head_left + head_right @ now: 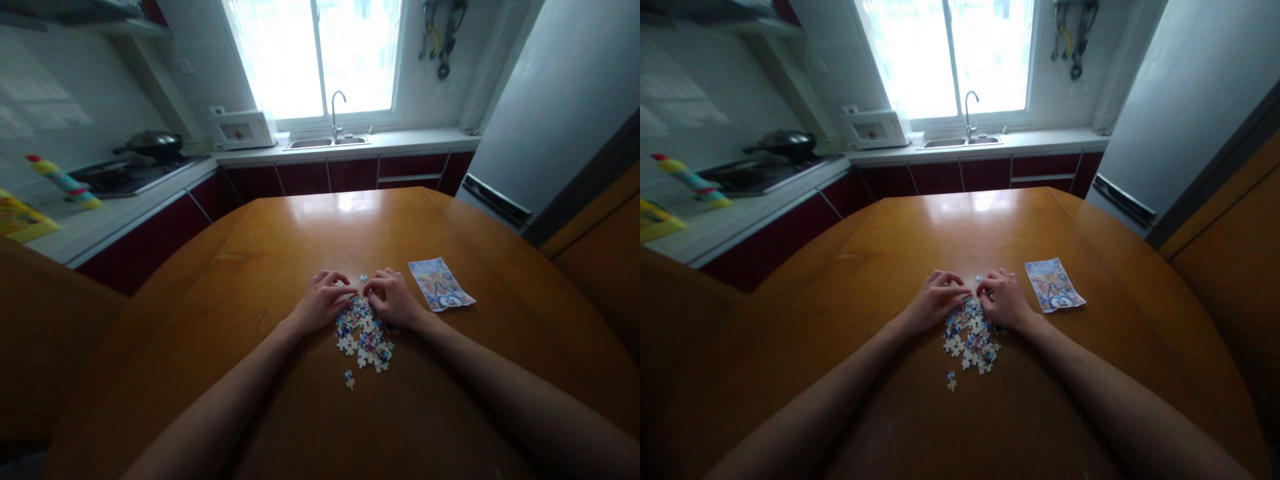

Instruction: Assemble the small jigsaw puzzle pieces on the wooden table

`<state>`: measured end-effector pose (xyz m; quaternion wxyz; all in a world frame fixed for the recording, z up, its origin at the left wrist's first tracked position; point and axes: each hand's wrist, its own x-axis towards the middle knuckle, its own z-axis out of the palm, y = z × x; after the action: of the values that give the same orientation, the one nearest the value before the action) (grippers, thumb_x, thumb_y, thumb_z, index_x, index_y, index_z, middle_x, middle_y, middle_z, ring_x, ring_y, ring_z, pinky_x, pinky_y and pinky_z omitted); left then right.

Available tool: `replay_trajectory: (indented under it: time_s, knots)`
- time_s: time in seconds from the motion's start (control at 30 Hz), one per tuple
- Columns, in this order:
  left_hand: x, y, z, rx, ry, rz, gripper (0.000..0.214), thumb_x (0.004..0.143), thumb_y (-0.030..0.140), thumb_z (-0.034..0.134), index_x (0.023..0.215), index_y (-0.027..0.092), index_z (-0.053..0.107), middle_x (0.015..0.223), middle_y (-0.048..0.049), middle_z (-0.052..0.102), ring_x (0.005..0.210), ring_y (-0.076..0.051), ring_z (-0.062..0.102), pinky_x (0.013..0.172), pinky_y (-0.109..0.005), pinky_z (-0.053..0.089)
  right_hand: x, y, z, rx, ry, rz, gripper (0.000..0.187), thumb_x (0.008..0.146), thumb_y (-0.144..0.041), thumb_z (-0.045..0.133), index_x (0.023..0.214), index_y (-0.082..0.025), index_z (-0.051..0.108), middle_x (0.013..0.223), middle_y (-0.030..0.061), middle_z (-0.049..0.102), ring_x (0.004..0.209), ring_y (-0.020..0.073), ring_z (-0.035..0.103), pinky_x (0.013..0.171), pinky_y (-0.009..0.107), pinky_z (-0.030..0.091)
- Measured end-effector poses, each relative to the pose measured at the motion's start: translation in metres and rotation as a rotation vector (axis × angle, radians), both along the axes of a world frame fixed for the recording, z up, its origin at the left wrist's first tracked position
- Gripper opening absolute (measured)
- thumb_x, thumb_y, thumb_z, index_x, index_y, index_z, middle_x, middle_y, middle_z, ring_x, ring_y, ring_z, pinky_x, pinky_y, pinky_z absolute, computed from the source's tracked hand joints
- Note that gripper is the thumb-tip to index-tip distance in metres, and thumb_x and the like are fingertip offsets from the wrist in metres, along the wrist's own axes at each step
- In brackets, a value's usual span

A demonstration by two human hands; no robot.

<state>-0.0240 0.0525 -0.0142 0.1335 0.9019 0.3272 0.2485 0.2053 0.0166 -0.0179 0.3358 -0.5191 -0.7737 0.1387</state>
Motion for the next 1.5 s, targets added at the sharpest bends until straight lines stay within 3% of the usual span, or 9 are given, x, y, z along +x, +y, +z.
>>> replay_trajectory:
  time_s: [0.2, 0.37, 0.5, 0.6, 0.77, 0.87, 0.97, 1.17, 1.5]
  knots:
    - [0.0, 0.001, -0.001, -0.019, 0.004, -0.027, 0.015, 0.092, 0.035, 0.07, 0.104, 0.037, 0.078, 0.114, -0.0038, 0.065, 0.111, -0.025, 0.051, 0.1, -0.044, 0.041, -0.001, -0.003, 0.002, -0.012, -0.079, 0.03, 0.011, 0.088, -0.016, 0.064, 0.084, -0.023, 0.071, 0.086, 0.0042, 0.066, 0.091, 0.0233, 0.056, 0.083, 0.038, 0.035]
    - [0.001, 0.0, -0.001, -0.025, -0.012, -0.011, 0.015, 0.094, 0.033, 0.066, 0.103, 0.034, 0.077, 0.112, -0.0046, 0.066, 0.111, -0.025, 0.052, 0.102, -0.045, 0.041, 0.001, 0.002, -0.003, -0.005, -0.006, 0.02, 0.01, 0.085, -0.012, 0.065, 0.082, -0.022, 0.066, 0.085, 0.0038, 0.065, 0.086, 0.0222, 0.056, 0.08, 0.036, 0.038]
    - [0.001, 0.0, 0.001, -0.03, -0.081, 0.018, 0.017, 0.097, 0.03, 0.061, 0.102, 0.031, 0.077, 0.108, -0.0051, 0.067, 0.106, -0.023, 0.054, 0.099, -0.043, 0.043, 0.005, 0.005, -0.003, 0.086, 0.085, -0.131, 0.013, 0.088, -0.011, 0.06, 0.081, -0.022, 0.061, 0.084, 0.0051, 0.064, 0.085, 0.0233, 0.055, 0.078, 0.036, 0.04]
    - [0.002, -0.001, 0.004, -0.032, -0.11, 0.017, 0.015, 0.095, 0.03, 0.063, 0.097, 0.029, 0.078, 0.105, -0.0046, 0.067, 0.103, -0.022, 0.054, 0.097, -0.041, 0.044, 0.008, 0.005, -0.004, 0.151, 0.024, -0.249, 0.012, 0.09, -0.014, 0.058, 0.082, -0.022, 0.06, 0.087, 0.0071, 0.065, 0.089, 0.0257, 0.056, 0.08, 0.039, 0.039]
    - [0.001, -0.004, 0.009, -0.051, -0.08, -0.019, 0.012, 0.093, 0.034, 0.067, 0.095, 0.03, 0.078, 0.108, -0.0042, 0.067, 0.105, -0.023, 0.053, 0.098, -0.041, 0.043, 0.008, 0.005, -0.007, 0.111, -0.094, -0.289, 0.012, 0.085, -0.017, 0.063, 0.075, -0.023, 0.06, 0.08, 0.006, 0.064, 0.085, 0.0257, 0.055, 0.078, 0.039, 0.038]
    - [0.001, -0.007, 0.011, -0.055, -0.031, -0.081, 0.017, 0.095, 0.037, 0.064, 0.106, 0.034, 0.076, 0.115, -0.0038, 0.065, 0.112, -0.023, 0.051, 0.103, -0.042, 0.041, 0.006, 0.003, -0.004, 0.096, -0.083, -0.269, 0.01, 0.085, -0.02, 0.064, 0.075, -0.023, 0.062, 0.081, 0.0059, 0.064, 0.086, 0.0255, 0.055, 0.079, 0.039, 0.039]
    - [0.001, -0.009, 0.011, -0.039, 0.037, -0.145, 0.017, 0.095, 0.038, 0.064, 0.107, 0.038, 0.076, 0.121, -0.0027, 0.064, 0.118, -0.025, 0.049, 0.108, -0.045, 0.037, 0.003, 0.001, 0.001, 0.085, -0.019, -0.143, 0.006, 0.085, -0.017, 0.063, 0.082, -0.022, 0.065, 0.086, 0.0052, 0.065, 0.089, 0.024, 0.056, 0.081, 0.038, 0.04]
    - [0.002, -0.008, 0.007, -0.003, 0.048, -0.082, 0.019, 0.098, 0.037, 0.06, 0.106, 0.035, 0.077, 0.123, -0.0041, 0.063, 0.118, -0.026, 0.047, 0.107, -0.048, 0.037, -0.001, -0.002, 0.003, 0.045, -0.079, 0.15, 0.01, 0.086, -0.014, 0.064, 0.084, -0.023, 0.068, 0.085, 0.0022, 0.066, 0.089, 0.0214, 0.055, 0.084, 0.034, 0.039]
    - [0.004, -0.006, 0.005, 0.018, 0.019, 0.013, 0.02, 0.099, 0.036, 0.058, 0.098, 0.027, 0.075, 0.12, -0.0051, 0.063, 0.115, -0.025, 0.048, 0.104, -0.045, 0.039, 0.001, 0.002, -0.003, 0.056, -0.067, 0.004, 0.013, 0.085, -0.009, 0.062, 0.083, -0.021, 0.068, 0.087, 0.0057, 0.064, 0.092, 0.0239, 0.054, 0.083, 0.036, 0.039]
